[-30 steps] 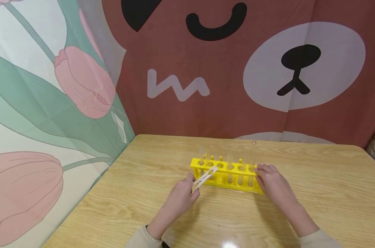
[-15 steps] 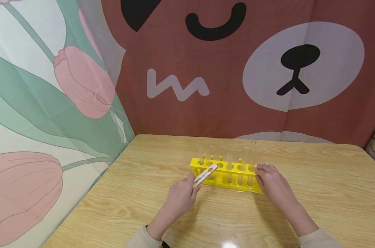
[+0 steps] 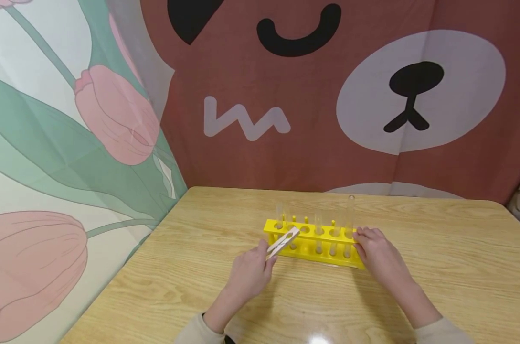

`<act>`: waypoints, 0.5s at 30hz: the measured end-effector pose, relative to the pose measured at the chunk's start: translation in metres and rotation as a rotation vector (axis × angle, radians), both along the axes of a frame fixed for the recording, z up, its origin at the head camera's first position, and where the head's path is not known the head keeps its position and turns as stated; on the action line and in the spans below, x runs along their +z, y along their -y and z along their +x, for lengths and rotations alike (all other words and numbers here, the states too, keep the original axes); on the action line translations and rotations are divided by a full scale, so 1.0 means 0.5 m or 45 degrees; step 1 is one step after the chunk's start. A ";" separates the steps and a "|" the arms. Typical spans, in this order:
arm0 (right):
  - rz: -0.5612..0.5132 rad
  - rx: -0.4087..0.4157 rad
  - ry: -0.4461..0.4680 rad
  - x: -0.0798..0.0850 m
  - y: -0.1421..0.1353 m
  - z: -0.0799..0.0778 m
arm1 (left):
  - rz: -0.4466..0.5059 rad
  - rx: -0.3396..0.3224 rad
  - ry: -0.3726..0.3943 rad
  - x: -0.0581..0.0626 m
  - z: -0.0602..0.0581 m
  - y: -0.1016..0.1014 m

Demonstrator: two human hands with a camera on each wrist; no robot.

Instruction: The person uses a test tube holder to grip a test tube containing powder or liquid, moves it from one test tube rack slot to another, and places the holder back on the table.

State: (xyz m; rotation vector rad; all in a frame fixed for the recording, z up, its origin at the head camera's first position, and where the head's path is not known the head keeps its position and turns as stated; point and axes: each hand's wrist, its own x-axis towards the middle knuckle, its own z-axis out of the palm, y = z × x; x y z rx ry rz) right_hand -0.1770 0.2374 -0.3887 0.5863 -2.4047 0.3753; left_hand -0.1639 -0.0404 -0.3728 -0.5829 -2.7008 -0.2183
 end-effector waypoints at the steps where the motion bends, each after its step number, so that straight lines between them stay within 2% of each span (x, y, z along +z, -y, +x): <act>1: 0.000 0.003 -0.007 0.000 0.000 0.000 | -0.002 0.004 0.003 0.001 0.000 0.000; 15: 0.011 0.001 -0.017 -0.001 0.000 -0.001 | -0.017 0.068 0.044 0.002 -0.003 0.000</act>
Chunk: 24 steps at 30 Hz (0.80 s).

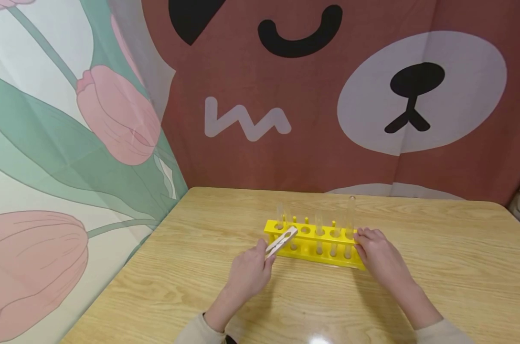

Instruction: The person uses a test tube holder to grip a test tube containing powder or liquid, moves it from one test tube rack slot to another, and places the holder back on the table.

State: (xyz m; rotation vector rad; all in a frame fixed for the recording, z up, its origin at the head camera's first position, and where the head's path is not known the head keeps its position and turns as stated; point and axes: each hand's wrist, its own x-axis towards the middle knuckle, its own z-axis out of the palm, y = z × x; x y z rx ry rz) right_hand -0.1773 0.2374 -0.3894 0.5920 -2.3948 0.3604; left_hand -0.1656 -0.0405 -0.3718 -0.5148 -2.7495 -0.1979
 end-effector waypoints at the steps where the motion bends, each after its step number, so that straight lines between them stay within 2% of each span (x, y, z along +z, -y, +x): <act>1: 0.001 0.001 -0.003 0.000 0.000 0.000 | 0.002 0.002 0.006 0.000 0.000 0.000; 12: 0.003 0.003 -0.009 0.002 0.001 0.001 | 0.031 0.063 0.050 0.000 -0.003 0.000; 24: -0.002 0.012 -0.024 0.001 0.001 0.002 | 0.061 0.081 0.046 -0.002 -0.006 0.003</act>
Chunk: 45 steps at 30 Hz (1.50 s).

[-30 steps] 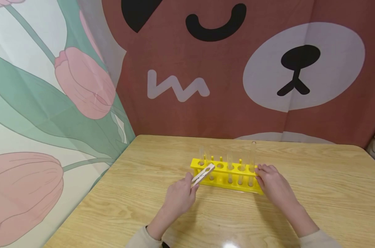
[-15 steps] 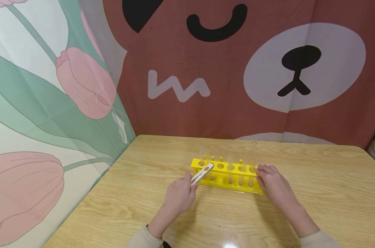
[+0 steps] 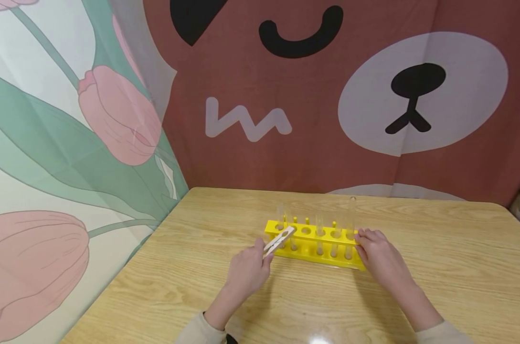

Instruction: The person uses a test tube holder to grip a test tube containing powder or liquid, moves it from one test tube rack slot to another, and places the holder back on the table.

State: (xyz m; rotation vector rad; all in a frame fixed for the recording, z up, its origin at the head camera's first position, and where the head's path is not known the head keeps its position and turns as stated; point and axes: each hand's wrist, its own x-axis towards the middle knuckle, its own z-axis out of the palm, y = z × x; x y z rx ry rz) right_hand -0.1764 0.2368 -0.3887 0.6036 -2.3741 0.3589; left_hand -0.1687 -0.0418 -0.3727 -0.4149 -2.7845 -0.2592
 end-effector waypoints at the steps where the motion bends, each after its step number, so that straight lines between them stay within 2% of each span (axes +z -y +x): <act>1: -0.001 0.001 0.000 0.000 0.000 0.000 | 0.000 0.003 0.000 0.001 0.000 0.000; 11: -0.004 0.003 -0.013 -0.001 0.000 0.001 | -0.018 0.034 -0.045 0.000 0.000 0.005; 23: -0.009 -0.024 0.027 0.001 0.001 0.003 | -0.033 0.046 -0.025 0.001 -0.003 0.008; 45: -0.027 0.015 -0.019 -0.004 -0.001 0.002 | -0.036 0.044 -0.008 -0.001 -0.012 0.010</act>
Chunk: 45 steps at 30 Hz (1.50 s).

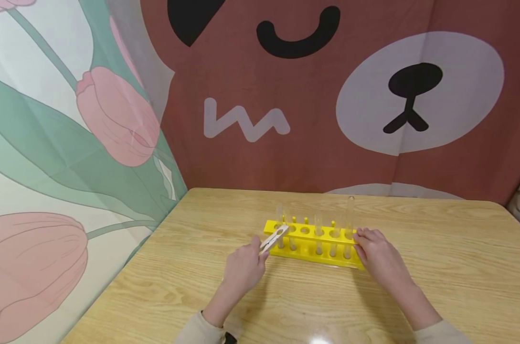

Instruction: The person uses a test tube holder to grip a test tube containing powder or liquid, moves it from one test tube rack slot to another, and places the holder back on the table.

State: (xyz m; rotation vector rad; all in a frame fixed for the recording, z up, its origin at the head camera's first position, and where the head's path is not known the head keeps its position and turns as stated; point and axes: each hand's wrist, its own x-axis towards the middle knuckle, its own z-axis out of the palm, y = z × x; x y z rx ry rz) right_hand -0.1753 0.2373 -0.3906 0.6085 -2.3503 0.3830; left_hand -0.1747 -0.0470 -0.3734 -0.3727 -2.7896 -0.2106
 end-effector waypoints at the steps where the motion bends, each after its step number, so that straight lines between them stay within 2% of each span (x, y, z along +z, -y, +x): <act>1: 0.001 -0.002 0.004 0.000 0.000 0.000 | -0.001 0.000 0.004 0.001 0.000 0.000; 8: 0.006 -0.039 0.049 0.003 0.002 0.000 | -0.018 -0.001 -0.016 0.000 -0.002 -0.001; 45: 0.025 -0.039 0.061 0.008 0.003 0.003 | -0.016 0.001 -0.040 0.005 -0.014 -0.002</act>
